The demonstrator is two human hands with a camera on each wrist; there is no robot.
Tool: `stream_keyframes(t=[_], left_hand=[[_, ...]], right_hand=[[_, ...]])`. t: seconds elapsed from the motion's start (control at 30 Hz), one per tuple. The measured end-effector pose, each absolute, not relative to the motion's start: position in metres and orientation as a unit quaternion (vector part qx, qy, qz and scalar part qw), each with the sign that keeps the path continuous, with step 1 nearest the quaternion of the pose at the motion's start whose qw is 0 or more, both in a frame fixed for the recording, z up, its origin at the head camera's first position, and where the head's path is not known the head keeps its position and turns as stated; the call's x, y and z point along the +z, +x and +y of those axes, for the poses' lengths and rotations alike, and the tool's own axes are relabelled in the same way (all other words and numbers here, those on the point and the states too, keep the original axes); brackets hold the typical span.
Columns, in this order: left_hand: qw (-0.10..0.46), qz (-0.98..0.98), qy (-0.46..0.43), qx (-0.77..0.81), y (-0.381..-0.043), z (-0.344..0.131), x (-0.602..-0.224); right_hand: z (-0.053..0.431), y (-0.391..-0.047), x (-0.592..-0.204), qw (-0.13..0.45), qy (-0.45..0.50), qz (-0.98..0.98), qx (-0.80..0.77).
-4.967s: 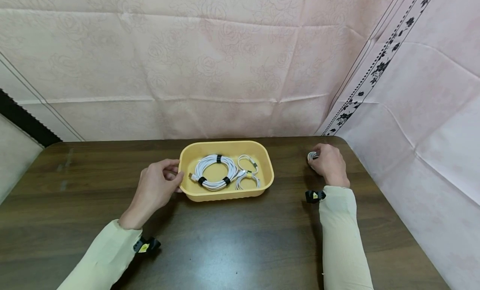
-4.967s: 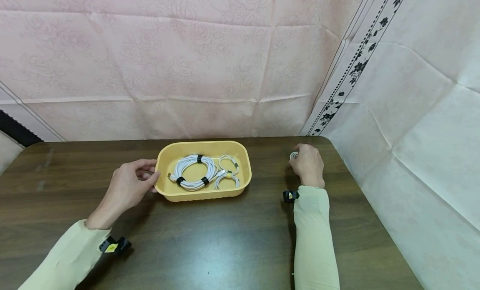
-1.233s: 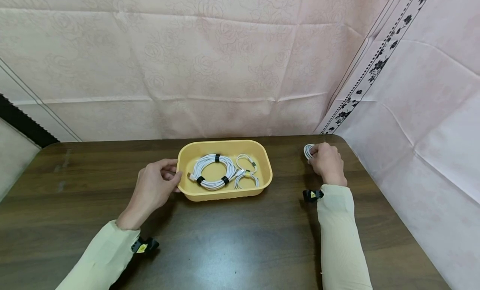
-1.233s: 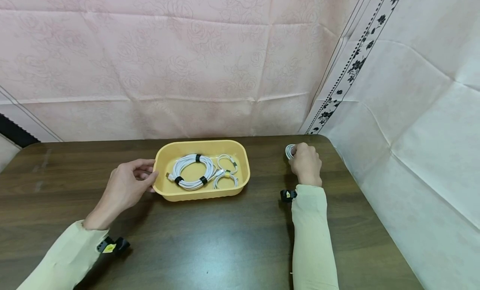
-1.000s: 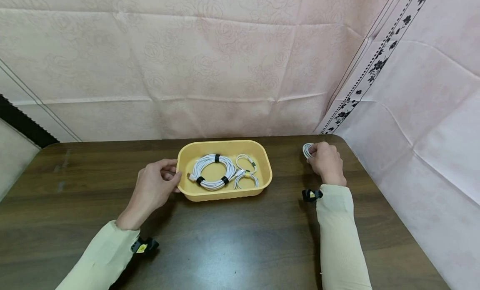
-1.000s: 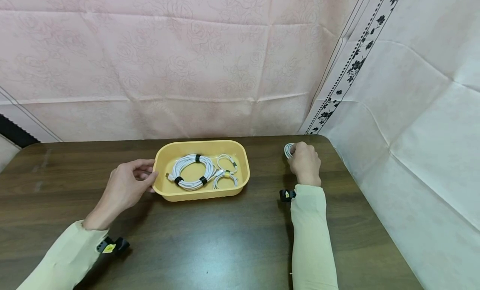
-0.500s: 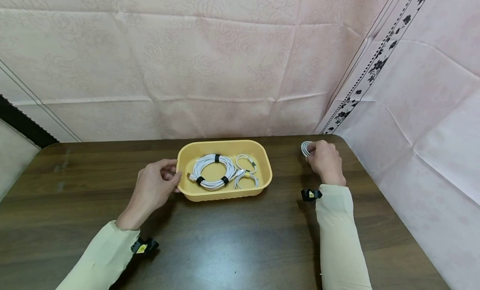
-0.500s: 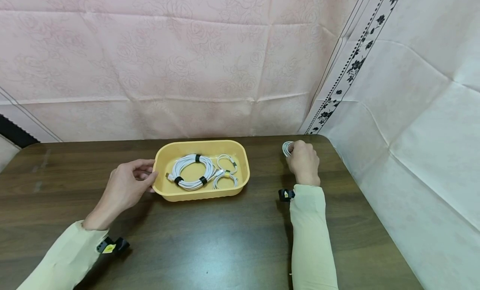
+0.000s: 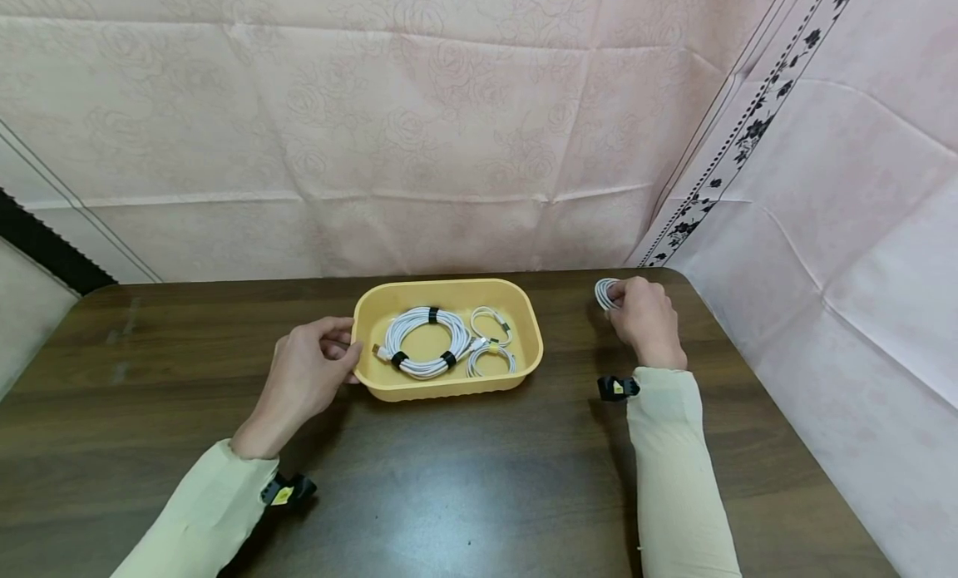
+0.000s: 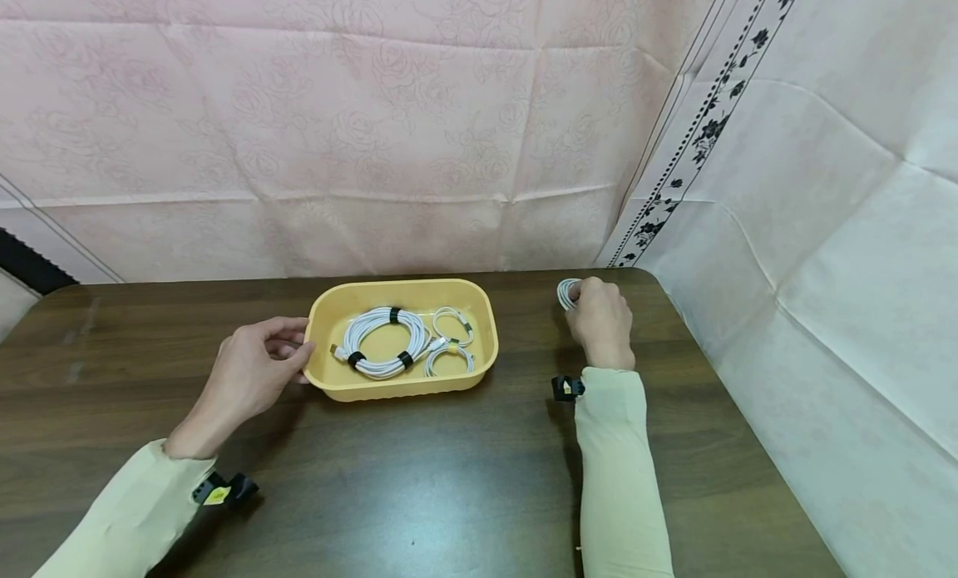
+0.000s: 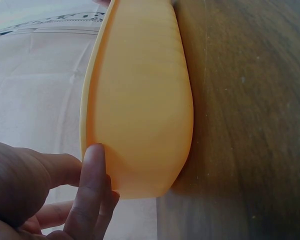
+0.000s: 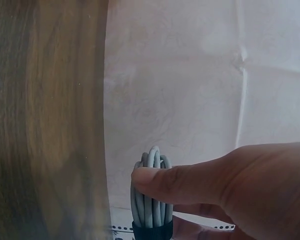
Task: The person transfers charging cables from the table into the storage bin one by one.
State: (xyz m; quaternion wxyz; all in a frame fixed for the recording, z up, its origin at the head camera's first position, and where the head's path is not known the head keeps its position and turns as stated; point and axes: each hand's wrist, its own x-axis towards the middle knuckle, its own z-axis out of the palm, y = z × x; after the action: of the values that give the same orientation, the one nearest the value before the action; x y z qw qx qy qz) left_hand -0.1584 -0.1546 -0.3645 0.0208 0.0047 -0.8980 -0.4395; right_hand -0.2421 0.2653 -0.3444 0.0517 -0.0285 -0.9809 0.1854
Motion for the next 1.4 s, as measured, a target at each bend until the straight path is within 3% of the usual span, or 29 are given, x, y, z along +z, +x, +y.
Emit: stream_keyframes(t=[1.4], left_hand=[[0.02,-0.899,0.006,-0.438,-0.159,-0.155,-0.365]], right_hand=[[0.249,-0.236,-0.33,0.073,-0.005,-0.98,0.186]])
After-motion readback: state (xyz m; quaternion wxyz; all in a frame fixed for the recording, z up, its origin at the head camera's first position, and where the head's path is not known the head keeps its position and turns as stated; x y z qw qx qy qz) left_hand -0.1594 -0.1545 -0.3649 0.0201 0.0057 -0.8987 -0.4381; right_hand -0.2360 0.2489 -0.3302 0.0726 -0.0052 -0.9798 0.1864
